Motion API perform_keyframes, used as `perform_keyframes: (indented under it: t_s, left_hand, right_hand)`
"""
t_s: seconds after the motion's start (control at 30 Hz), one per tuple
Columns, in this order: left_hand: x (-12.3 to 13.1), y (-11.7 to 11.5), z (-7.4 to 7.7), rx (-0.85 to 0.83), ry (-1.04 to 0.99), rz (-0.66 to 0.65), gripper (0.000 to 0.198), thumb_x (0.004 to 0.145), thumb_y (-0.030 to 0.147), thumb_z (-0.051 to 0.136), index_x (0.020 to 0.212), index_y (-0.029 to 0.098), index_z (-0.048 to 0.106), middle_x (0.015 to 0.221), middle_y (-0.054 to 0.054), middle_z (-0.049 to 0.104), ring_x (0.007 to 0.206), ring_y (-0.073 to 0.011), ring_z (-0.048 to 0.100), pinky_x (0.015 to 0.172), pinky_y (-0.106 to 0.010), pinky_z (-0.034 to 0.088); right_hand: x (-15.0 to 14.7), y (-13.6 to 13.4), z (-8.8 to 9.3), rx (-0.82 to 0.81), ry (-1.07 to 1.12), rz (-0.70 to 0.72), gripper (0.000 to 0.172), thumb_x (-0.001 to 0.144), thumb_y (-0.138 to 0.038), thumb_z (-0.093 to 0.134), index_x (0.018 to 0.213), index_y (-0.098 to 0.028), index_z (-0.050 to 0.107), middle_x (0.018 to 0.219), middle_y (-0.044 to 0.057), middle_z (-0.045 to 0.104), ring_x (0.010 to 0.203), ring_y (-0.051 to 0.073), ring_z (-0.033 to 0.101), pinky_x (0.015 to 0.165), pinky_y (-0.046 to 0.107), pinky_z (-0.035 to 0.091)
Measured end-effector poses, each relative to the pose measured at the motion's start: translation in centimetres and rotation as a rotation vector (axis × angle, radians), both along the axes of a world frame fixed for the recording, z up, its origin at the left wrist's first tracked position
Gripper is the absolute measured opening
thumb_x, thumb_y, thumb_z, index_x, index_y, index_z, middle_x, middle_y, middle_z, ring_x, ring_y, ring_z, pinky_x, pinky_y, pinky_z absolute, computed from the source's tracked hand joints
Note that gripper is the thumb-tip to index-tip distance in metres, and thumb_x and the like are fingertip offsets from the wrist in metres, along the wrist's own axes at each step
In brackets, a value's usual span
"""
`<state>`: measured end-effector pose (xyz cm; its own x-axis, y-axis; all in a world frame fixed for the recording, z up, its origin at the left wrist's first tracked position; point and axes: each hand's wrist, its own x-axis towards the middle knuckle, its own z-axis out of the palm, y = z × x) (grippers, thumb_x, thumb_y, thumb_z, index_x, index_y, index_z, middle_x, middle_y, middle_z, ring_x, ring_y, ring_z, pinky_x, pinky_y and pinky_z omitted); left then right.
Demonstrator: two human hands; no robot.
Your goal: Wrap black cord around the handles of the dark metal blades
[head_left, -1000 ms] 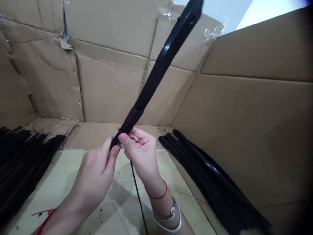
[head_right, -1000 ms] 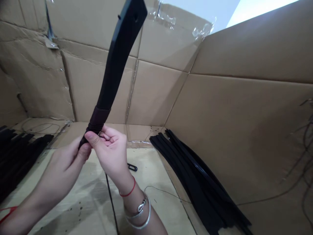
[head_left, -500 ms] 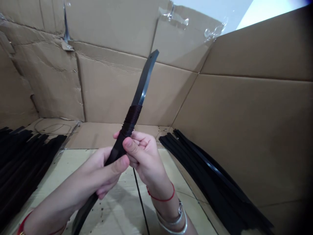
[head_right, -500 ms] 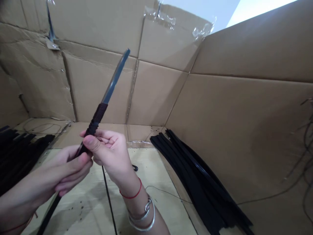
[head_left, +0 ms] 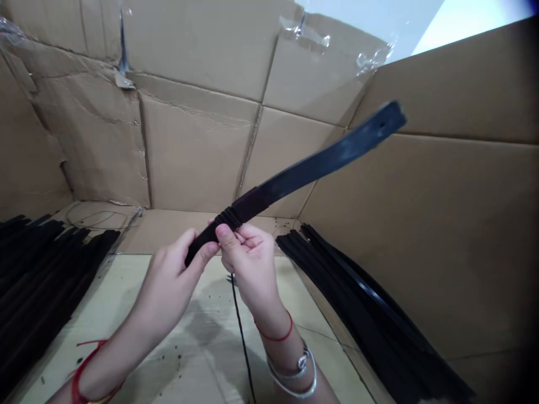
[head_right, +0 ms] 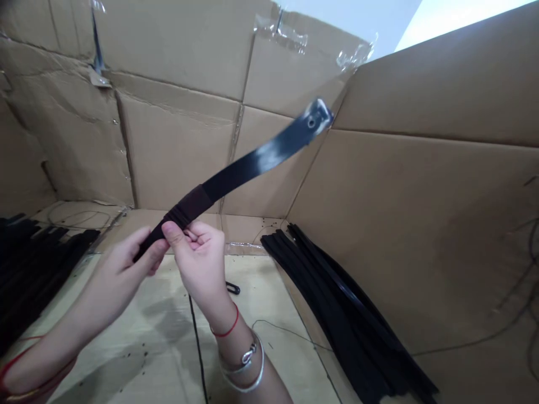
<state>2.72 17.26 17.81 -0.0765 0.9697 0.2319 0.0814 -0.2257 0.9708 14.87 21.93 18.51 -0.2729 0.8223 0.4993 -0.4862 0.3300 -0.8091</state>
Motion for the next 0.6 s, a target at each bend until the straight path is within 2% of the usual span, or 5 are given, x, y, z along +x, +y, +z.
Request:
perform_keyframes:
  t_s: [0.17,0.33,0.47,0.5,0.6]
  left_hand:
    - [0.40,-0.97,0.24,-0.308,-0.285,-0.412,0.052,0.088,0.069,0.038,0.074,0.019,0.047,0.048,0.007,0.034,0.037,-0.0064,0.022,0.035,-0.017,0.027]
    - [0.39,-0.84,-0.10,0.072,0.108,0.017,0.038,0.083,0.055,0.062,0.082,0.018,0.052,0.067,0.001,0.053,0.059,-0.0095,0.044,0.052,-0.017,0.036]
    - [0.14,-0.75,-0.34,-0.227,-0.123,-0.417,0.049,0.085,0.067,0.046,0.079,0.018,0.050,0.052,0.006,0.037,0.040,-0.0063,0.027,0.038,-0.018,0.025]
    - [0.14,-0.72,-0.37,-0.232,-0.136,-0.431,0.050,0.085,0.068,0.045,0.080,0.018,0.050,0.053,0.005,0.040,0.040,-0.0069,0.031,0.039,-0.019,0.028]
    - [0.16,-0.62,-0.30,-0.001,0.088,-0.039,0.041,0.082,0.058,0.060,0.079,0.018,0.050,0.063,0.000,0.053,0.056,-0.0102,0.047,0.051,-0.019,0.038]
  right_hand:
    - [0.37,0.03,0.17,-0.032,-0.032,0.172,0.029,0.077,-0.037,0.076,0.094,-0.013,0.073,0.047,-0.010,0.028,0.040,0.003,0.012,0.037,0.020,0.009]
    - [0.48,-0.05,0.39,-0.042,-0.016,0.153,0.029,0.071,-0.036,0.081,0.088,-0.014,0.072,0.049,-0.008,0.033,0.039,0.002,0.017,0.036,0.019,0.010]
    - [0.53,-0.26,0.27,-0.018,-0.066,0.178,0.025,0.078,-0.038,0.074,0.081,-0.014,0.070,0.043,-0.008,0.033,0.033,0.004,0.029,0.033,0.018,0.017]
    - [0.44,-0.28,0.18,-0.011,-0.060,0.127,0.024,0.080,-0.038,0.073,0.078,-0.014,0.069,0.043,-0.008,0.036,0.033,0.004,0.031,0.032,0.019,0.018]
    - [0.10,-0.19,-0.02,-0.024,-0.024,0.014,0.024,0.078,-0.037,0.074,0.078,-0.013,0.068,0.048,-0.006,0.042,0.036,0.003,0.025,0.033,0.019,0.015]
